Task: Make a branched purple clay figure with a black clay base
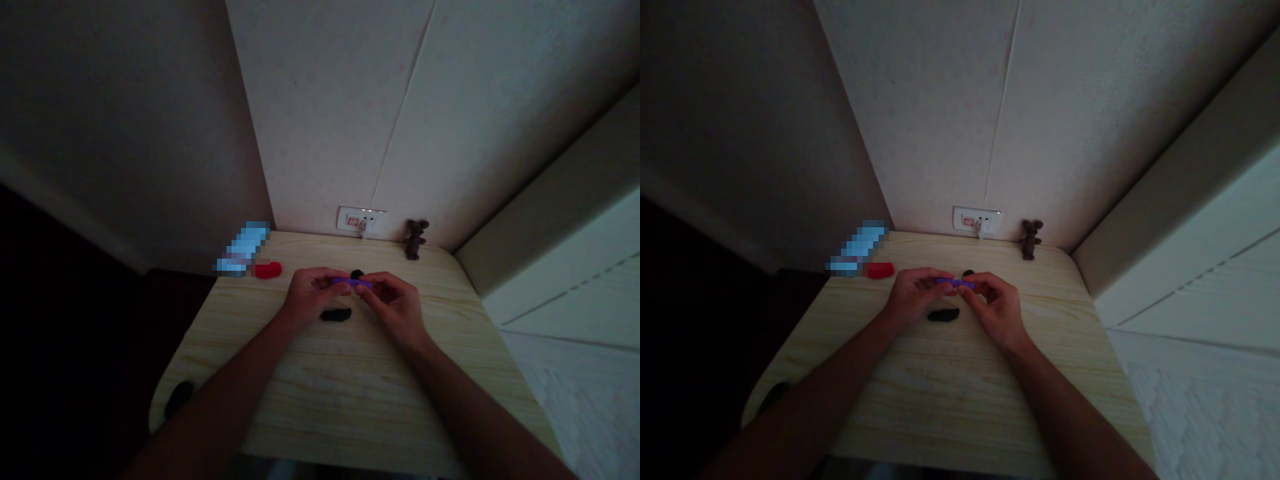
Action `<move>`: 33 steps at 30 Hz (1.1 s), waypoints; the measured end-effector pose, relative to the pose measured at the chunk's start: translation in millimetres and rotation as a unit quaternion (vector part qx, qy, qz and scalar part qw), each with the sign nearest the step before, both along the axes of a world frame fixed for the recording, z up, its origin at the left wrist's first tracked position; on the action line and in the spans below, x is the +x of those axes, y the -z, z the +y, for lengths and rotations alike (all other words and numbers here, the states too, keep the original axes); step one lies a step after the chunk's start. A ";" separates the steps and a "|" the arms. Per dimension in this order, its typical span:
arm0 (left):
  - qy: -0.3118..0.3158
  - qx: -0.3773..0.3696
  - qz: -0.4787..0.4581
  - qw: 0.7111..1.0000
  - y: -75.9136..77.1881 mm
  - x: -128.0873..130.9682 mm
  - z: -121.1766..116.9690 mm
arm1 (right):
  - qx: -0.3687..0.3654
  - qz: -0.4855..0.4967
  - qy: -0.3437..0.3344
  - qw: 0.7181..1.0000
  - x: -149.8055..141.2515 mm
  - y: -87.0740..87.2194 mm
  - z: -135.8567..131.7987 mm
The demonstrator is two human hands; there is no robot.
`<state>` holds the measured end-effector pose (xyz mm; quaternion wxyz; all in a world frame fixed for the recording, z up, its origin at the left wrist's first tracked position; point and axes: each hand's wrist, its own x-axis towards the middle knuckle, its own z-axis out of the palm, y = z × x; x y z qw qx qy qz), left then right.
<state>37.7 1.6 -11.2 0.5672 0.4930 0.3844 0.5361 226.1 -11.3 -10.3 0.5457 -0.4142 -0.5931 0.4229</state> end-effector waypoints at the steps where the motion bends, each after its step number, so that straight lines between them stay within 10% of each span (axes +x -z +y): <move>1: 0.000 -0.002 -0.001 1.000 1.0 0.0 0.2 | 0.004 -0.005 -0.002 1.000 0.1 0.9 0.2; 33: 0.024 0.017 -0.016 0.999 -0.2 0.4 -2.2 | 0.025 0.025 -0.032 0.999 -2.9 0.0 -2.7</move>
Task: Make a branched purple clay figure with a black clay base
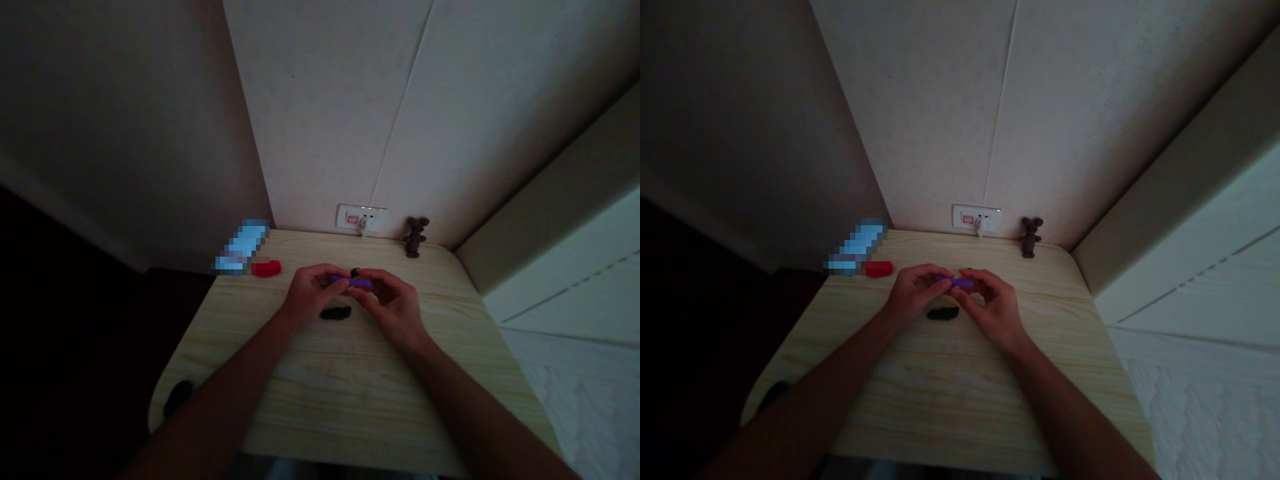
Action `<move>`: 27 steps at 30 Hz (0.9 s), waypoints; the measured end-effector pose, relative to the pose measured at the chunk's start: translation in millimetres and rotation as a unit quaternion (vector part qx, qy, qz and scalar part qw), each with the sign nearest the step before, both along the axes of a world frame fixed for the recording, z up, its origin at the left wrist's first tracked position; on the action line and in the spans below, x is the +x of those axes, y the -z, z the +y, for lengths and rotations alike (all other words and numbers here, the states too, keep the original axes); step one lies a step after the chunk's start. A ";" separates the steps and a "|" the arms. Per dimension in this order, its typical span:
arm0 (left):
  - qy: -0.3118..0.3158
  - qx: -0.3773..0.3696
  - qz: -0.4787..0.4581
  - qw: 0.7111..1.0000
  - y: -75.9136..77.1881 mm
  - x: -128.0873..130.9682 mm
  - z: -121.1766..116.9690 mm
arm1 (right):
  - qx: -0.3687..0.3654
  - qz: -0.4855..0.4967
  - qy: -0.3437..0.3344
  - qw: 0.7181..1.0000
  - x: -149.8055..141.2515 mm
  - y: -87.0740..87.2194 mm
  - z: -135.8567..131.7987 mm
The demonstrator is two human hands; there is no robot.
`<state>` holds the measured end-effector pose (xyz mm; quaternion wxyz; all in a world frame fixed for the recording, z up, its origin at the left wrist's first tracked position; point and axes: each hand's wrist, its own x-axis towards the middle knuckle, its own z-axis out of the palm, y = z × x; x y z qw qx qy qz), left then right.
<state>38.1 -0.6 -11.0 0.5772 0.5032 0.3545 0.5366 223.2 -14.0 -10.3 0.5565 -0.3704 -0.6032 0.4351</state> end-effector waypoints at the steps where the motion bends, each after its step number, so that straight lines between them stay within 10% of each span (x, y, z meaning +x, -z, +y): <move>1: -0.002 0.000 0.001 1.000 0.3 -0.2 0.0 | -0.013 -0.001 0.002 1.000 0.5 0.6 0.1; 27: 0.009 -0.001 0.038 0.999 -0.8 -0.1 -0.6 | -0.010 -0.004 0.017 1.000 2.6 -2.5 1.5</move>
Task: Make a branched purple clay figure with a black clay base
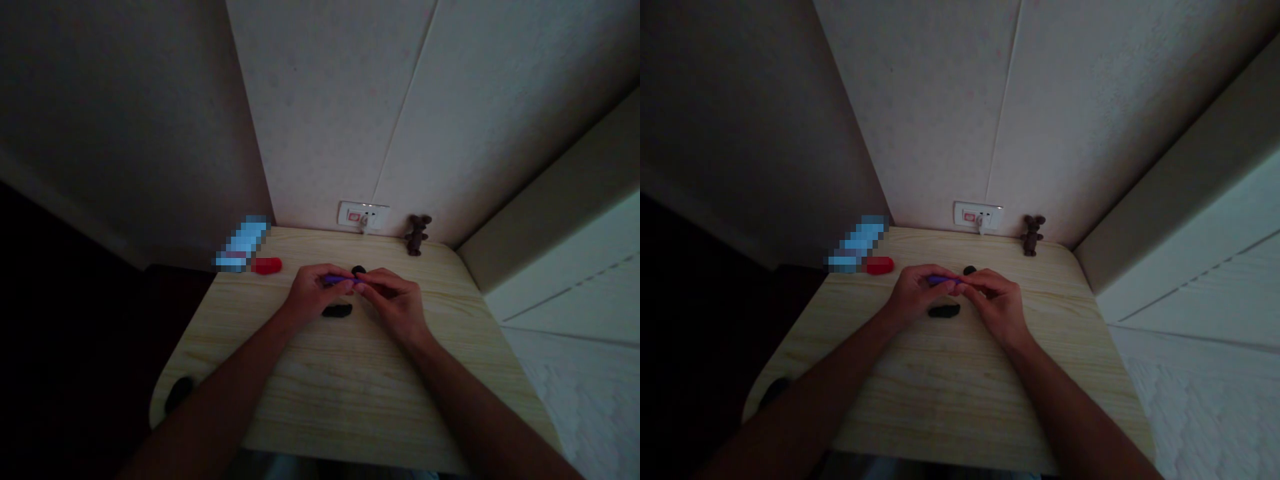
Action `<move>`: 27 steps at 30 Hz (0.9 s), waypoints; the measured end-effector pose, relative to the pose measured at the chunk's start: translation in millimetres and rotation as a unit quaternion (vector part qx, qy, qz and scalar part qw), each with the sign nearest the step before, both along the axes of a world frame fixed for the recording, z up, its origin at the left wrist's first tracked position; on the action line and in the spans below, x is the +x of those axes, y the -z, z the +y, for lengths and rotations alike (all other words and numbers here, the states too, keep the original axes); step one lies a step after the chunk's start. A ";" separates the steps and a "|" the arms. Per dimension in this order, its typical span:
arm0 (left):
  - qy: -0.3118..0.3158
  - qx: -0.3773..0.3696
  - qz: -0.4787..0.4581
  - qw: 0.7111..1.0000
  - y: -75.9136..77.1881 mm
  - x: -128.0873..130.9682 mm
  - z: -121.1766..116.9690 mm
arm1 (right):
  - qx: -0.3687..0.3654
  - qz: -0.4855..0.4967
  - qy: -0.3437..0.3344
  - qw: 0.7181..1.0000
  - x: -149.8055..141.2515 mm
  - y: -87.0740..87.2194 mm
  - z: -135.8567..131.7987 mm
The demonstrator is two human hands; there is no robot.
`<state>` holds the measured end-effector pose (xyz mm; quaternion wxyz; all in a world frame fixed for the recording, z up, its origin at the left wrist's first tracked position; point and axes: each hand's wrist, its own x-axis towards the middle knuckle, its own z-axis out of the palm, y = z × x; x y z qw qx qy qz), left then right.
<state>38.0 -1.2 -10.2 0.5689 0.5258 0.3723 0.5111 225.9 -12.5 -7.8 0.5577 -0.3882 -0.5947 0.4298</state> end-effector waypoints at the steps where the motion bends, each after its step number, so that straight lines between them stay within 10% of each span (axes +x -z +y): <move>1: -0.007 0.003 0.004 1.000 -0.1 -0.1 0.0 | -0.006 0.008 -0.002 1.000 -0.1 0.5 0.2; 27: -0.011 0.025 -0.018 0.999 2.0 -0.4 1.8 | -0.004 0.017 0.008 1.000 0.1 -0.8 0.2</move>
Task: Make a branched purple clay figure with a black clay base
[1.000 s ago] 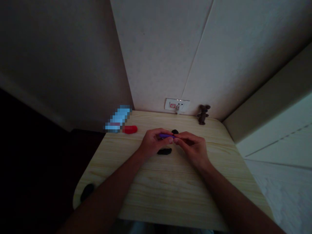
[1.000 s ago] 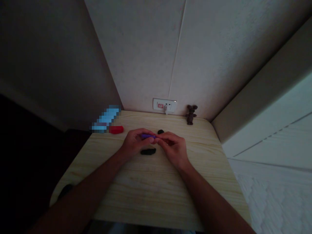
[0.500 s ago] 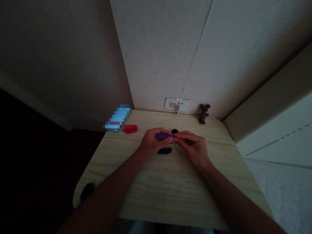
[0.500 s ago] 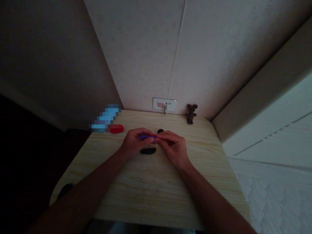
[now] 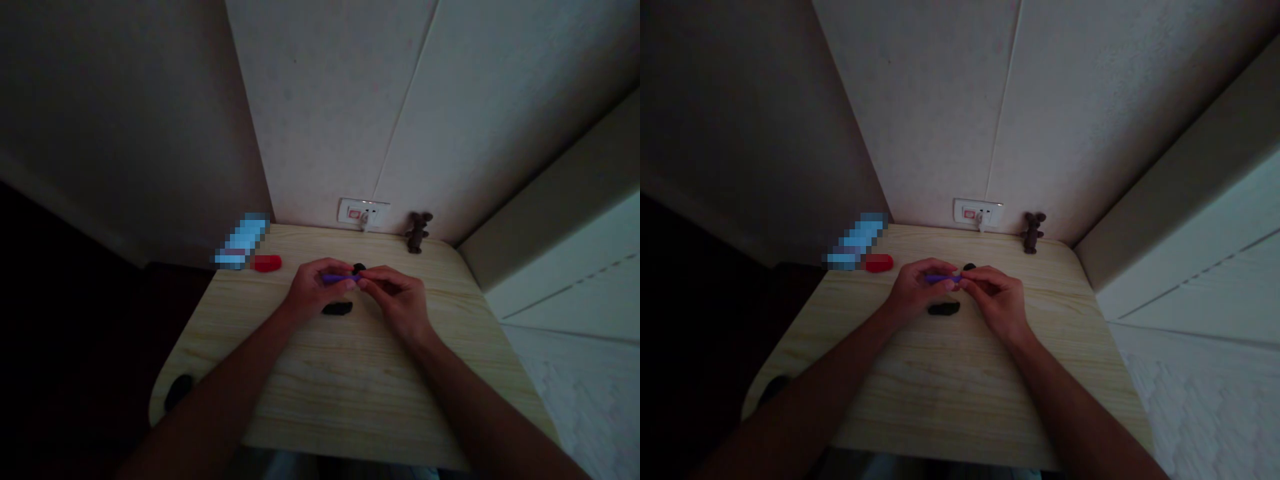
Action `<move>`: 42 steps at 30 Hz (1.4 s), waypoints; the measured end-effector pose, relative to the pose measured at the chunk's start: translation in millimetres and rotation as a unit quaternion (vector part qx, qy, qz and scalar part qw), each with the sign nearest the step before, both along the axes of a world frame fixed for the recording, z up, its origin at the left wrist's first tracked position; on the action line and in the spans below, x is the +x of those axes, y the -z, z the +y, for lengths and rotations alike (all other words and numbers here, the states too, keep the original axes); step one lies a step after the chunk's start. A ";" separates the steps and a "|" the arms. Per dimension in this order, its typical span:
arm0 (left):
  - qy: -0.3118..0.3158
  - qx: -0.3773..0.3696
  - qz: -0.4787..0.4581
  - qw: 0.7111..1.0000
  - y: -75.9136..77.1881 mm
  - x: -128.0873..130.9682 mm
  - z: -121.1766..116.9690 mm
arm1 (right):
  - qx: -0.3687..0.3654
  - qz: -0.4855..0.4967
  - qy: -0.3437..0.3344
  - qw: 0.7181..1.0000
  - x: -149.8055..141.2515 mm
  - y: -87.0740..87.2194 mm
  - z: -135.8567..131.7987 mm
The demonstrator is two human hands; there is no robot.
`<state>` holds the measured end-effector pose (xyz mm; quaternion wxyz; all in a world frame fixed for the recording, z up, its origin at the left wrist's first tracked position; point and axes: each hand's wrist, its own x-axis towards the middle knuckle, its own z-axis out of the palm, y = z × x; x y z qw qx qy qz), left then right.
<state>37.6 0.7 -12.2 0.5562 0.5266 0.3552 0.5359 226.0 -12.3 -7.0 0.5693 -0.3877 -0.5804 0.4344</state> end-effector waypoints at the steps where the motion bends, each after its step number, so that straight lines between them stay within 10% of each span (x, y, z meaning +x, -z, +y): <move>1: 0.007 -0.009 -0.007 1.000 0.1 0.1 0.2 | 0.004 0.002 0.004 1.000 0.0 -0.1 0.0; 22: 0.006 0.002 0.050 0.999 -1.8 -1.1 -0.5 | -0.019 0.003 0.011 1.000 -0.3 -0.2 -2.6; 42: 0.034 -0.016 0.052 0.998 -1.4 -1.6 -3.7 | 0.167 -0.131 0.026 0.977 1.0 -3.3 -9.5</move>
